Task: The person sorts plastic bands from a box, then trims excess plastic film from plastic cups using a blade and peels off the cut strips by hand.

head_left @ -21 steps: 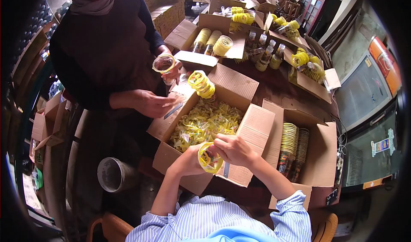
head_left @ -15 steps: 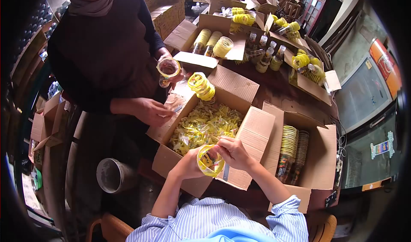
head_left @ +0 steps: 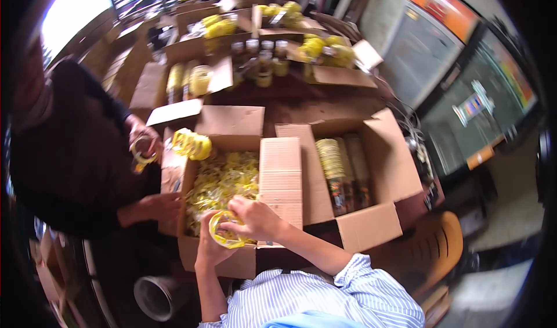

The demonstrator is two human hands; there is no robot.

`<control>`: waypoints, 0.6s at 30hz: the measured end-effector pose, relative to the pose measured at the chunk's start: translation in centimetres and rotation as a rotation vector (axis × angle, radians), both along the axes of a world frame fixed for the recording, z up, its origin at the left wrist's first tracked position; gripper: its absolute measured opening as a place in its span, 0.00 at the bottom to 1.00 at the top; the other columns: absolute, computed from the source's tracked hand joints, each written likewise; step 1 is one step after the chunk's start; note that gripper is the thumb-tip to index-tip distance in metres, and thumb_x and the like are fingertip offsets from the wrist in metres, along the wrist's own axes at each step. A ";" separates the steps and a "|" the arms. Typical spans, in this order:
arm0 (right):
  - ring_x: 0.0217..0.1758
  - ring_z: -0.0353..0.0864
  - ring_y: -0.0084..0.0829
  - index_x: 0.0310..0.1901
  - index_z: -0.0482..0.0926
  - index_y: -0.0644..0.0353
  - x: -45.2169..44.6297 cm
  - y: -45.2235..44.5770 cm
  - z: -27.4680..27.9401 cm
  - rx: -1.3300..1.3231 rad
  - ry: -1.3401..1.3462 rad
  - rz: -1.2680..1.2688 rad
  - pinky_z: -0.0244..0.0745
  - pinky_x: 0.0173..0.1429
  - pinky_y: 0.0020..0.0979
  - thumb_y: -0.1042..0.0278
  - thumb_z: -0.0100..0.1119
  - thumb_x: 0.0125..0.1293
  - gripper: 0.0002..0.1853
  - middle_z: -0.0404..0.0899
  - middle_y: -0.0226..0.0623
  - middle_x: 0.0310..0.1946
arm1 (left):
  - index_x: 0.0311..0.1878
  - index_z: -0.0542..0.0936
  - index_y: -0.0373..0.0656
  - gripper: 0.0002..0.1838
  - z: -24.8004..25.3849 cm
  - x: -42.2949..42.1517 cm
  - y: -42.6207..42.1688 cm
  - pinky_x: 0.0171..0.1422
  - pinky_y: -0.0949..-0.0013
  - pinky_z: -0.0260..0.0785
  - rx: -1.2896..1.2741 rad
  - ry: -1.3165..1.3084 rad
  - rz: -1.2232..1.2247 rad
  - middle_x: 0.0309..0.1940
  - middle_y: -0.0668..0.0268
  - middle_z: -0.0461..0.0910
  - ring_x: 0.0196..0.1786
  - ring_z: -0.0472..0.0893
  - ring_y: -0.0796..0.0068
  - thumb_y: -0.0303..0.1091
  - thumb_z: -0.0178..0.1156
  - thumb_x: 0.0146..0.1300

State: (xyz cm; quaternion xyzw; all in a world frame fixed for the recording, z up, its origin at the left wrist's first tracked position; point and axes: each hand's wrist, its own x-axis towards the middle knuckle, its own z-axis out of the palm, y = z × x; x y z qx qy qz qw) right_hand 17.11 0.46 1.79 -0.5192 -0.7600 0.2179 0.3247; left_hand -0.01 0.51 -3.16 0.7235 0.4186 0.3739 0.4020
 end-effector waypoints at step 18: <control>0.23 0.78 0.41 0.24 0.73 0.60 -5.4 -5.0 -2.7 0.079 -0.038 -0.472 0.72 0.27 0.39 0.63 0.49 0.61 0.12 0.74 0.42 0.18 | 0.50 0.62 0.40 0.32 -2.3 2.2 -1.0 0.51 0.62 0.65 0.572 -0.246 0.352 0.43 0.56 0.70 0.45 0.73 0.63 0.25 0.68 0.42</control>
